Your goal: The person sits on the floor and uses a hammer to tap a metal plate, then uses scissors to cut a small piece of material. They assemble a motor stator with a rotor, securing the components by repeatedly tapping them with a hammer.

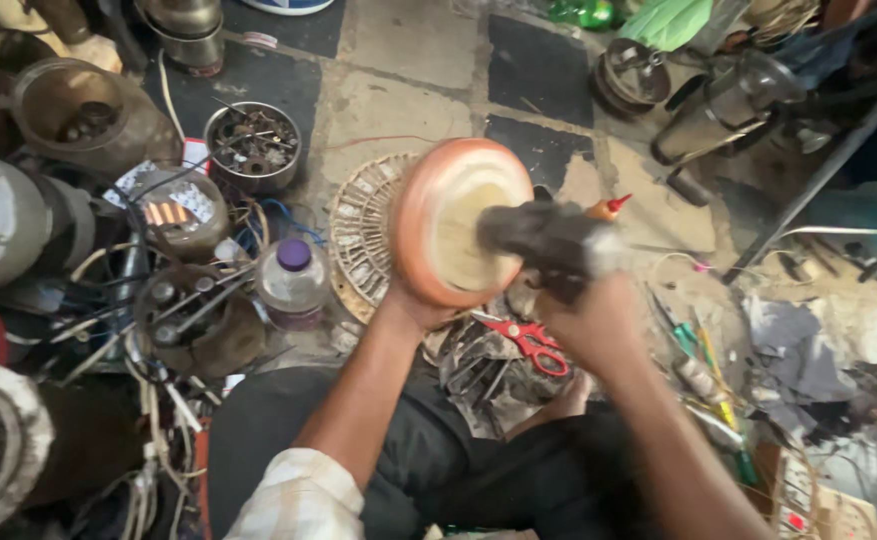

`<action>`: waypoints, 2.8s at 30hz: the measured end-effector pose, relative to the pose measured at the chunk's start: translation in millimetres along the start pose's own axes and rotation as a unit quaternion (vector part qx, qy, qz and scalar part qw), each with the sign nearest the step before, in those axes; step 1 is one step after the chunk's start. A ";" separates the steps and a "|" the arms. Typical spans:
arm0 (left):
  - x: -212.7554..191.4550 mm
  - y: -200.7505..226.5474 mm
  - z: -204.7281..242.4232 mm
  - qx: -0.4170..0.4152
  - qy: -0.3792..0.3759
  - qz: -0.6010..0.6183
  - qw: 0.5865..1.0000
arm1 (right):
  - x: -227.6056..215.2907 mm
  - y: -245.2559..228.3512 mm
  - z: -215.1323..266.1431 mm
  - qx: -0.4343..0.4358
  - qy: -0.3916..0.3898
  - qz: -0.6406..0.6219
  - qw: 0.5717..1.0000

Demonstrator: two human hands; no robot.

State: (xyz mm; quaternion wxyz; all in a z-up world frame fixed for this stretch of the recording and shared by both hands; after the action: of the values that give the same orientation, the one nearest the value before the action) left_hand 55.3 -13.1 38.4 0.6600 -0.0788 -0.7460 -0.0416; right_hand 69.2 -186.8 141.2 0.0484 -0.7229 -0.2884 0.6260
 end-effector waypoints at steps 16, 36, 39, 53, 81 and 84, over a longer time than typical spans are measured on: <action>-26.1 10.4 -0.8 0.048 -0.003 -0.083 0.995 | 34.4 -19.4 -9.5 0.033 -0.092 -0.136 0.986; -11.2 16.1 7.0 -0.026 -0.065 0.048 0.996 | 23.8 62.5 0.7 0.011 -0.013 0.038 0.999; 9.1 15.2 8.4 -0.011 -0.068 0.016 0.998 | 31.1 101.7 -5.4 0.087 -0.033 0.102 0.990; -58.1 32.2 -14.6 0.174 0.055 -0.163 0.970 | 135.2 186.1 -15.4 -0.019 -0.028 0.060 0.998; -58.7 33.7 -15.7 0.309 0.243 -0.529 0.752 | 147.2 99.1 -24.6 0.169 -0.077 -0.657 0.731; -42.6 35.4 -11.6 0.334 0.254 -0.589 0.691 | 144.7 107.3 -29.6 0.131 -0.045 -0.526 0.839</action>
State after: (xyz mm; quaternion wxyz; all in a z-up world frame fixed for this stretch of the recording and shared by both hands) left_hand 77.7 17.2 -3.9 0.6474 0.6158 -0.4077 -0.1883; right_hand 142.3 -198.1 -25.7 0.4522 -0.4202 -0.5424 0.5699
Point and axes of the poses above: each hand's wrist, its own z-axis away from the middle knuckle, its own x-axis out of the palm, y = z × x, the point moved 6 cm from there along -z, towards the middle knuckle, and after that the axes turned 4 degrees about y, right-handed, at the moved point
